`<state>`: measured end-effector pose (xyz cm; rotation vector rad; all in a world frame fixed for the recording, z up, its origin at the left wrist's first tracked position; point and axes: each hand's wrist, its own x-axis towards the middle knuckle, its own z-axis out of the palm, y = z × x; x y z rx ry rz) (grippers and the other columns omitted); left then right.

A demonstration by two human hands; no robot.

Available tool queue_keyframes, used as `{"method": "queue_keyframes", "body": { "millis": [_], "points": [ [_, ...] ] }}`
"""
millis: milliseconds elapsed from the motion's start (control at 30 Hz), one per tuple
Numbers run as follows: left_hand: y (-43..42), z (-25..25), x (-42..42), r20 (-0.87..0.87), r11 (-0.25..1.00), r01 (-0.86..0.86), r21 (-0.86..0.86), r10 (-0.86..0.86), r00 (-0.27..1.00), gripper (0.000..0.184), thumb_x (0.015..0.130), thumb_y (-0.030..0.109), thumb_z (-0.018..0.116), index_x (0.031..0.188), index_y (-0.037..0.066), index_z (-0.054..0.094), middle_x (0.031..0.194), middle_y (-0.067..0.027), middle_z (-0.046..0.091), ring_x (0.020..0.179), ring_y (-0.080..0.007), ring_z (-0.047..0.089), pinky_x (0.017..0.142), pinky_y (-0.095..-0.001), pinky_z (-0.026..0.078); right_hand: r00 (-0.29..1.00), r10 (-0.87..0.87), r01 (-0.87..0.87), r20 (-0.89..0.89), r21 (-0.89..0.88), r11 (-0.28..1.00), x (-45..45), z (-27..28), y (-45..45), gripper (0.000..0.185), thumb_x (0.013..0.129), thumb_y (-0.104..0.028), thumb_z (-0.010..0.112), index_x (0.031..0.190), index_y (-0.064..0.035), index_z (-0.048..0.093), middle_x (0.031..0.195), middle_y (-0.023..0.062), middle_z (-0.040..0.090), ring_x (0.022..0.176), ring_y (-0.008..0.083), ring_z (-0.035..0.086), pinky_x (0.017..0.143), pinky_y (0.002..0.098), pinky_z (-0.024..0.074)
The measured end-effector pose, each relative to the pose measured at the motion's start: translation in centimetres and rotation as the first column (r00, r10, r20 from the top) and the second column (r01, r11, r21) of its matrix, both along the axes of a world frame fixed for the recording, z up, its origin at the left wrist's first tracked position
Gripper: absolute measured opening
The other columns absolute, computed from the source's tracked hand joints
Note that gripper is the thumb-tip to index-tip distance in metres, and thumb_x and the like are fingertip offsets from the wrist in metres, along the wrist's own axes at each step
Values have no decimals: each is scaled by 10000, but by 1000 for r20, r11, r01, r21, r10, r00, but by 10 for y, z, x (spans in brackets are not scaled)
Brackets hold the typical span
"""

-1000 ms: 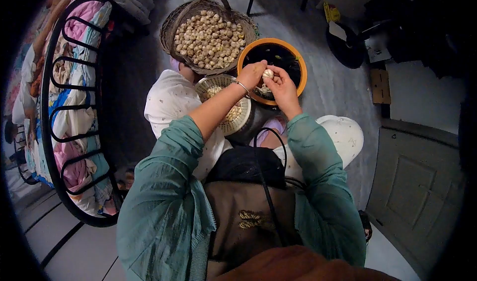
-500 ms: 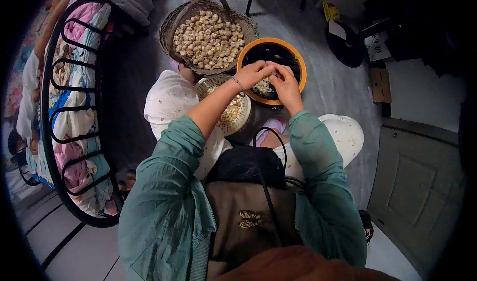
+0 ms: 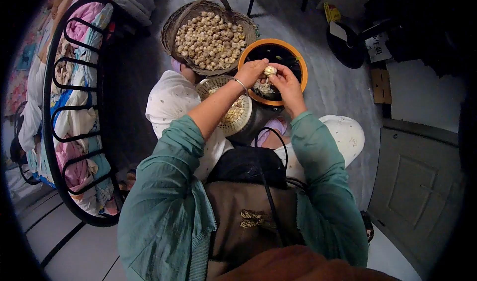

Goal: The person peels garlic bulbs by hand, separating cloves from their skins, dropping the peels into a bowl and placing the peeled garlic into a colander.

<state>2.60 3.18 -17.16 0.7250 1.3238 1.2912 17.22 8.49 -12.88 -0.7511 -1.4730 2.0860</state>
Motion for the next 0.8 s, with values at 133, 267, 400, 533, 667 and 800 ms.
{"method": "queue_keyframes", "body": {
  "millis": [133,267,400,533,667,800],
  "points": [
    [7,-24,-10,-216,998,-33,-61,19,976,428,928,401,444,875,10,610,717,-36,589,658,-146,547,619,-282,442,995,-69,70,70,-23,997,0,-6,4,326,869,14,509,1192,-8,472,1099,90,545,936,154,579,810,269,488],
    [8,-42,-16,-689,999,-17,-43,-17,725,433,916,414,455,904,6,598,802,-90,608,724,-180,565,674,-293,449,995,-92,93,24,-58,994,1,-15,7,337,876,2,507,1210,-21,468,1108,83,535,929,155,579,812,265,485],
    [5,-18,-10,-587,998,7,-66,-44,809,455,906,445,456,922,15,603,846,-86,611,745,-165,561,682,-280,446,991,-92,91,98,13,996,4,-18,12,320,881,-12,511,1199,-20,481,1119,85,527,924,140,572,819,252,473],
    [2,11,-4,-432,979,179,-101,-205,879,479,902,472,452,938,19,605,827,-61,604,722,-140,547,661,-268,445,981,-101,60,165,236,970,2,-31,13,293,884,-50,528,1174,-14,504,1098,68,541,916,111,559,826,237,458],
    [-3,18,-1,-393,972,235,-27,-227,891,502,917,483,408,935,20,599,747,-41,571,644,-125,510,604,-267,430,979,-46,7,200,192,981,2,-19,8,277,888,-82,543,1155,-12,522,1031,43,571,890,99,560,816,235,458],
    [-3,19,-1,-365,975,220,-20,-212,907,490,927,444,371,936,13,602,718,-56,578,620,-143,527,570,-285,423,988,-22,9,151,87,996,3,-10,7,279,888,-97,558,1149,-3,522,989,31,590,878,93,566,806,229,460]
  ]
}}
